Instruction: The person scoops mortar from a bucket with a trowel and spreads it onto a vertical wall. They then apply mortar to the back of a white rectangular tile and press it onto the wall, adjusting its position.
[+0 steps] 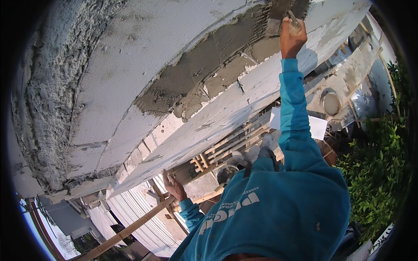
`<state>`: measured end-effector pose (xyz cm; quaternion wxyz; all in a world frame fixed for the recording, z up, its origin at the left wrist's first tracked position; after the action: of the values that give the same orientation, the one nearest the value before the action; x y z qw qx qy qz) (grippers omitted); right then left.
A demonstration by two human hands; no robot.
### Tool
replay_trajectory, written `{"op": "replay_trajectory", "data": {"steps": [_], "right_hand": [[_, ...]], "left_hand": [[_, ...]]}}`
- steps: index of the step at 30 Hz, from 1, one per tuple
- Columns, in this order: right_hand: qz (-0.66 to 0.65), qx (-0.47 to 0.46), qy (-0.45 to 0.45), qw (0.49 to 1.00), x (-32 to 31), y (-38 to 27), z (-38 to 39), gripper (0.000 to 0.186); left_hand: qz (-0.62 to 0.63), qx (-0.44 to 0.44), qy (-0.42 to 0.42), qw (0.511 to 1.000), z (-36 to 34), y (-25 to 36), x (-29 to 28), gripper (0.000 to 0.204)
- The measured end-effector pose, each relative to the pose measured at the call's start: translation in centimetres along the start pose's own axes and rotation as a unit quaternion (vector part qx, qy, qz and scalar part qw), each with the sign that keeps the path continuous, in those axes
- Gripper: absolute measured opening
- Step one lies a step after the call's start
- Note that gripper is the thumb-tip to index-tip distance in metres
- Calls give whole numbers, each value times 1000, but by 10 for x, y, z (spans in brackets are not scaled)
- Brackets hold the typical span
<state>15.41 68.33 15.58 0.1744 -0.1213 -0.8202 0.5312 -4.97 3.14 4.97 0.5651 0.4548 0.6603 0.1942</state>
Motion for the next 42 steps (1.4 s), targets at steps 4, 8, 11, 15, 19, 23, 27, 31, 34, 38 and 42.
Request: {"op": "replay_trajectory", "data": {"steps": [4, 8, 11, 15, 19, 23, 27, 31, 34, 38, 42], "right_hand": [[-13, -7, -17, 1000, 4, 19, -2, 15], [56, 6, -35, 998, 15, 30, -8, 14], [52, 37, -78, 995, 28, 41, -20, 15], [-23, 164, -161, 973, 36, 59, -8, 16], [-81, 285, -257, 920, 39, 40, 45, 15], [-46, 184, -304, 934, 48, 9, 103, 14], [-42, 141, -315, 938, 54, -34, 173, 13], [-40, 81, -323, 942, 59, -67, 236, 18], [-55, 103, -354, 928, 65, -79, 283, 17], [-71, 128, -374, 916, 71, -102, 335, 16], [-61, 109, -377, 918, 79, -112, 378, 16]], "left_hand": [[20, 8, -15, 1000, -11, 2, 7, 56], [3, 12, -13, 1000, -10, -16, 0, 45], [10, 2, -11, 1000, -10, -20, 0, 45], [4, -16, -6, 1000, 1, -22, -9, 43], [7, -13, -24, 1000, 0, -32, -7, 54], [16, 14, -39, 999, -20, -37, -1, 45], [20, 7, -42, 999, -28, -45, -12, 42], [19, 11, -41, 999, -29, -53, -32, 44], [28, -30, -33, 999, -23, -70, -50, 45], [81, -89, 22, 993, -12, -93, -74, 45], [-8, -21, 36, 999, -3, -101, -102, 46]]}}
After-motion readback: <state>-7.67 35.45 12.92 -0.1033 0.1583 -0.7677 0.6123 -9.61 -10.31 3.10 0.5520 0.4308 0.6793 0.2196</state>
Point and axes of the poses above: each hand's wrist, its own z-axis away from the middle knuckle, its own x-axis out of the palm, y = z × x, the point moved 4 cm from there along -z, towards the middle knuckle, and after that the axes turned 15 degrees about x, right-handed, at the moved point
